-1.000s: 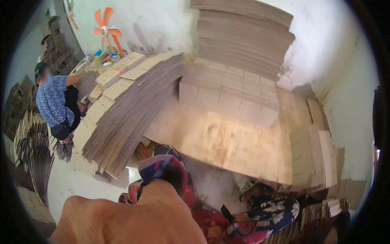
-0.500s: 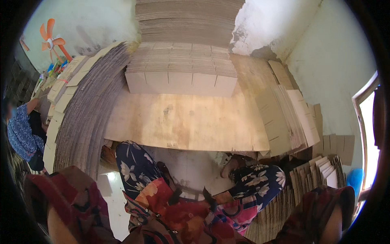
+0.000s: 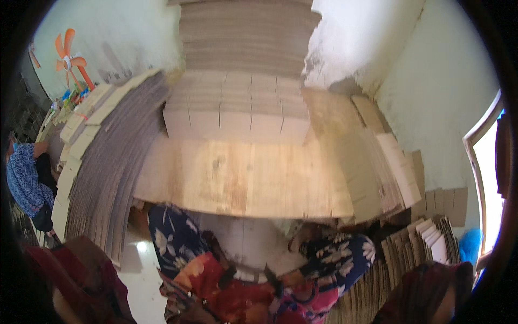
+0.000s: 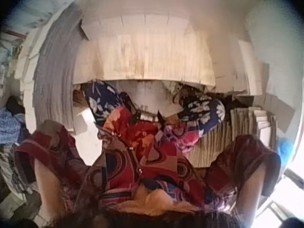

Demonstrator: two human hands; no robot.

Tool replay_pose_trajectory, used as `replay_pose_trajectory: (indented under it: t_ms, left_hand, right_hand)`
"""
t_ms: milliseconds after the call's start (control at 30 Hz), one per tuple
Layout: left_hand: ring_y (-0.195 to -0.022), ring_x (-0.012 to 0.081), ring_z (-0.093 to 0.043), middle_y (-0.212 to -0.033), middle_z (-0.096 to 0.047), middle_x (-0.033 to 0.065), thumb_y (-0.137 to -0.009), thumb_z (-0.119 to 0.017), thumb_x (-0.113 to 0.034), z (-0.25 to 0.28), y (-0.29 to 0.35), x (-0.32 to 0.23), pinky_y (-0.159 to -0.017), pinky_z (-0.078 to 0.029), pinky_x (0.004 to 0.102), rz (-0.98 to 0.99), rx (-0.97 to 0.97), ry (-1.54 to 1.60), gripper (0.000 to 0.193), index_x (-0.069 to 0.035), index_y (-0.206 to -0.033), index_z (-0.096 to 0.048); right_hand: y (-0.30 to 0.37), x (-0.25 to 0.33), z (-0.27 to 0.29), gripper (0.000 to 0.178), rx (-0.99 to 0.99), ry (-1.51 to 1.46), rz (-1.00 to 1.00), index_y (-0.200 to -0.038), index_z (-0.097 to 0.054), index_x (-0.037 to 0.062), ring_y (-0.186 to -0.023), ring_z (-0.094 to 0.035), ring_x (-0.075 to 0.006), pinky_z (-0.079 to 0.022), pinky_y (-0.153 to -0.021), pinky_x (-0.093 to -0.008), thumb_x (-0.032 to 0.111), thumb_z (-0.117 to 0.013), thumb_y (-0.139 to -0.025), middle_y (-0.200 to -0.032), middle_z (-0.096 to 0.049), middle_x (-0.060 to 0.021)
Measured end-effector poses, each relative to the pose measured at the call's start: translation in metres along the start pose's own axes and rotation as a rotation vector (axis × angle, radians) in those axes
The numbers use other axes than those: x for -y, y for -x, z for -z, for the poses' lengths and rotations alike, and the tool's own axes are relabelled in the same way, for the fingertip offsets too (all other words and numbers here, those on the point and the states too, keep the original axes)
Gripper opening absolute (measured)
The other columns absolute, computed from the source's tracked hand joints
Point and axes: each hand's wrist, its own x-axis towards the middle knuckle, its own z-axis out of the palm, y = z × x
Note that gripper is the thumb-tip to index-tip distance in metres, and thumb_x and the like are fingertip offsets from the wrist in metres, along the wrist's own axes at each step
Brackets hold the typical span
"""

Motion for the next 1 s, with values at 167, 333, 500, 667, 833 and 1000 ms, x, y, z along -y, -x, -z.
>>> replay_pose_trajectory:
  t_ms: [167, 333, 500, 667, 833, 1000]
  left_hand:
    - [-0.08, 0.0335, -0.065, -0.104, -0.065, 0.0127, -0.078, -0.074, -0.016, 0.001, 0.006, 0.006, -0.067, -0.054, 0.0426, 0.032, 0.01, 0.027, 0.028, -0.01, -0.104, -0.065]
    - [-0.08, 0.0341, -0.065, -0.105, -0.065, 0.0129, -0.078, -0.074, -0.016, 0.004, 0.004, 0.006, -0.067, -0.054, 0.0432, 0.014, 0.029, 0.028, 0.028, -0.01, -0.104, -0.065]
    - [-0.08, 0.0347, -0.065, -0.105, -0.065, 0.0132, -0.078, -0.074, -0.016, 0.004, 0.005, 0.007, -0.067, -0.054, 0.0437, -0.003, 0.017, 0.05, 0.028, -0.01, -0.105, -0.065]
    - [-0.08, 0.0353, -0.065, -0.106, -0.065, 0.0135, -0.078, -0.074, -0.015, 0.002, 0.004, 0.001, -0.067, -0.054, 0.0442, -0.027, 0.022, 0.058, 0.028, -0.011, -0.105, -0.065]
    - [-0.08, 0.0359, -0.065, -0.106, -0.064, 0.0138, -0.078, -0.074, -0.015, 0.003, -0.002, -0.012, -0.066, -0.055, 0.0448, -0.097, 0.046, 0.061, 0.029, -0.011, -0.105, -0.066]
    - [-0.08, 0.0365, -0.065, -0.107, -0.064, 0.014, -0.078, -0.074, -0.015, 0.01, -0.014, -0.026, -0.066, -0.055, 0.0453, -0.172, 0.045, 0.096, 0.029, -0.011, -0.105, -0.066]
  right_hand:
    - [0.001, -0.015, -0.011, 0.041, 0.043, 0.034, -0.036, -0.126, -0.05, 0.0021, -0.111, -0.052, -0.0285, -0.043, -0.094, -0.042, 0.017, -0.058, -0.089, -0.118, -0.056, -0.0155]
    - [0.0, -0.023, -0.012, 0.04, 0.03, 0.018, -0.043, -0.125, -0.052, 0.002, -0.109, -0.052, -0.0284, -0.044, -0.093, -0.0416, 0.016, -0.059, -0.088, -0.117, -0.057, -0.0154]
    - [-0.001, -0.027, -0.007, 0.039, -0.023, -0.015, -0.025, -0.123, -0.053, 0.0019, -0.108, -0.053, -0.0282, -0.044, -0.092, -0.0412, 0.014, -0.061, -0.087, -0.115, -0.057, -0.0154]
    - [-0.002, 0.006, 0.042, 0.039, -0.218, -0.129, 0.049, -0.122, -0.054, 0.0019, -0.106, -0.054, -0.028, -0.045, -0.091, -0.0408, 0.012, -0.062, -0.086, -0.113, -0.058, -0.0153]
    - [0.009, 0.05, 0.15, 0.038, -0.552, -0.217, 0.236, -0.121, -0.055, 0.0018, -0.105, -0.055, -0.0279, -0.045, -0.09, -0.0404, 0.011, -0.064, -0.085, -0.111, -0.059, -0.0153]
    - [0.027, 0.072, 0.244, 0.037, -0.871, -0.223, 0.445, -0.119, -0.057, 0.0018, -0.103, -0.056, -0.0277, -0.046, -0.088, -0.04, 0.009, -0.065, -0.084, -0.11, -0.06, -0.0152]
